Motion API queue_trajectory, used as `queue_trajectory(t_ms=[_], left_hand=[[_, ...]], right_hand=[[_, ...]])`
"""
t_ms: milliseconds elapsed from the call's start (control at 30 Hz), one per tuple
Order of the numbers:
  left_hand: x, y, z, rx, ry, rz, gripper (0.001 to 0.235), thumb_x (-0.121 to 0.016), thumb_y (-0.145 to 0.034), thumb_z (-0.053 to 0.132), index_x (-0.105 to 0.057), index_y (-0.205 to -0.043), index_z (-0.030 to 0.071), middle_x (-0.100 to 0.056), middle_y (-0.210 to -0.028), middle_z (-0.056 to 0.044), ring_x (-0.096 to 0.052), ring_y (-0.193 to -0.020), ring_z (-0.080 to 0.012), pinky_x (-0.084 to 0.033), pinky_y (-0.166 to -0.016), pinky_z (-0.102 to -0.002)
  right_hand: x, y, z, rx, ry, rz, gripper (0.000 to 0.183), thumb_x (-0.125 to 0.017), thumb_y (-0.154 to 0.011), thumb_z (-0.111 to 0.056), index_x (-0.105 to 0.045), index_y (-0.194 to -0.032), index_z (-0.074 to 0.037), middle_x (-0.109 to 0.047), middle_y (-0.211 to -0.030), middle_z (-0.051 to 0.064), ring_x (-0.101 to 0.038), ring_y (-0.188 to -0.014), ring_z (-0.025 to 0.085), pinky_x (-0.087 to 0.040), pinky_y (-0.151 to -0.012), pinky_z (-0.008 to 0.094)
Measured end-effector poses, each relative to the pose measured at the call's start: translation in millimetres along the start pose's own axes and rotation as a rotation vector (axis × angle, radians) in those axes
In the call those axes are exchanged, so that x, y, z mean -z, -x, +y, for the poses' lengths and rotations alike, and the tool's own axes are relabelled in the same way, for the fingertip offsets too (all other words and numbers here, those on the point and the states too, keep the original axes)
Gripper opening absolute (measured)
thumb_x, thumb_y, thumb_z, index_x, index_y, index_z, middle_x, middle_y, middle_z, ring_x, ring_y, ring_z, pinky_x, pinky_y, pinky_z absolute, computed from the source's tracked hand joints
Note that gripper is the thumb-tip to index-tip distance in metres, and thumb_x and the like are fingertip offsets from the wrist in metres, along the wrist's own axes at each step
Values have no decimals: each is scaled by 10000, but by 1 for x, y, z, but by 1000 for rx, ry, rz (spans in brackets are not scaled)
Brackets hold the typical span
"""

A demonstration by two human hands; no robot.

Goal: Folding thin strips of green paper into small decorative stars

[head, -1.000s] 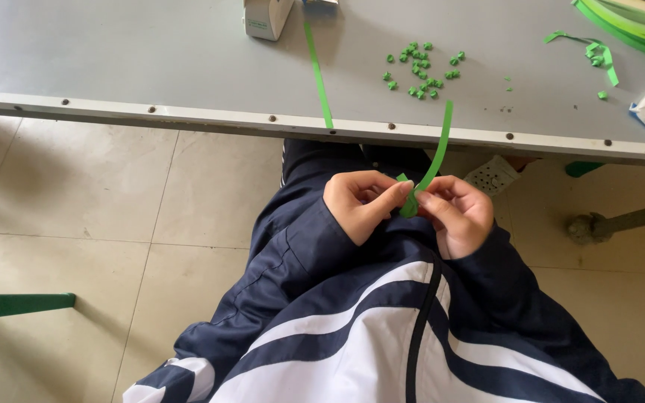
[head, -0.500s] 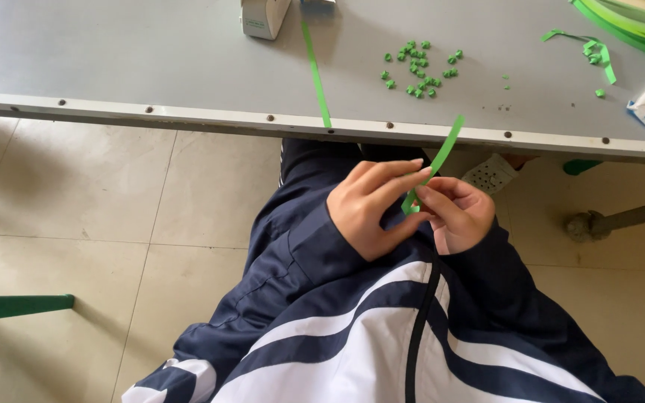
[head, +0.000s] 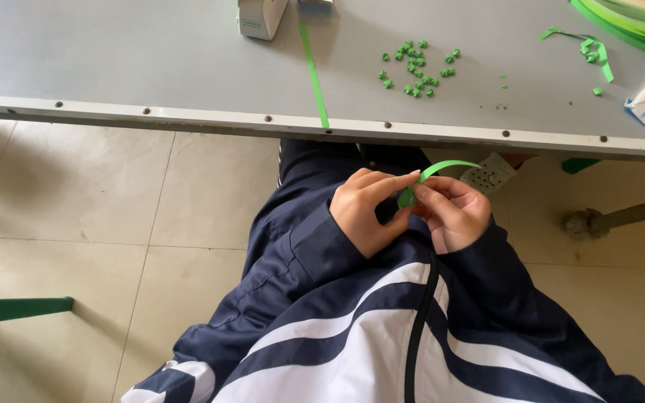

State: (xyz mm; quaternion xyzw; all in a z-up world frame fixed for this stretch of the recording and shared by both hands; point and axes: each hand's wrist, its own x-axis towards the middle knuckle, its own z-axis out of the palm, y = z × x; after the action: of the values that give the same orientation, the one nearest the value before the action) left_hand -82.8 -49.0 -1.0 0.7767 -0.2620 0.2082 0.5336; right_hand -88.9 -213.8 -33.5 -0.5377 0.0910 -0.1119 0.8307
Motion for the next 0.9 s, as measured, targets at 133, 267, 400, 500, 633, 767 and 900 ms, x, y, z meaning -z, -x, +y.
queue_trajectory(t_ms=[133, 267, 400, 500, 633, 767, 900], left_hand=[[-3, 0, -8, 55, 13, -31, 519, -773, -686, 142, -738, -1202, 184, -731, -943, -41, -697, -846, -223, -619, -779, -361], [0, -2, -4, 84, 14, -30, 489, -760, -704, 121, -746, -1189, 180, -736, -942, -40, -699, -832, -210, -615, -785, -343], [1, -3, -2, 104, 6, -5, 436, -746, -712, 101, -770, -1142, 169, -731, -867, -30, -691, -783, -199, -613, -755, -325], [4, -6, 3, 113, 28, 37, 376, -747, -719, 107, -789, -1091, 141, -728, -825, -51, -690, -757, -216, -614, -728, -326], [11, -10, 16, 178, 109, 56, 324, -735, -757, 131, -795, -1074, 155, -730, -799, -46, -693, -726, -230, -612, -698, -336], [15, -11, 10, 262, 208, 54, 209, -719, -857, 193, -791, -1049, 154, -717, -753, -67, -674, -668, -210, -584, -648, -320], [19, -14, 9, 506, 365, 2, 193, -771, -858, 241, -804, -1019, 140, -739, -694, -98, -711, -645, -196, -579, -607, -286]], right_hand=[[6, -7, 11, -21, 8, 43, 195, -767, -815, 59, -678, -985, 94, -641, -753, 164, -712, -650, 260, -642, -607, 363], [10, -12, 16, -31, -12, 39, 189, -764, -805, 66, -686, -976, 87, -646, -740, 176, -710, -628, 275, -644, -597, 369], [6, -12, 15, -68, 35, 48, 185, -790, -792, 55, -696, -949, 85, -635, -712, 136, -691, -632, 231, -620, -605, 349], [3, -15, 14, -76, 63, 48, 189, -794, -788, 47, -700, -949, 81, -638, -713, 128, -688, -634, 226, -617, -612, 351], [1, -15, 12, -71, 80, 44, 208, -803, -800, 18, -707, -979, 63, -652, -721, 100, -677, -634, 178, -602, -600, 291], [-9, -10, 0, -84, 110, 26, 202, -799, -801, 9, -713, -976, 62, -692, -766, 142, -716, -680, 204, -620, -617, 303], [-18, -7, -14, -109, 115, -14, 179, -802, -784, 9, -700, -925, 52, -713, -776, 156, -742, -705, 221, -627, -639, 298]])
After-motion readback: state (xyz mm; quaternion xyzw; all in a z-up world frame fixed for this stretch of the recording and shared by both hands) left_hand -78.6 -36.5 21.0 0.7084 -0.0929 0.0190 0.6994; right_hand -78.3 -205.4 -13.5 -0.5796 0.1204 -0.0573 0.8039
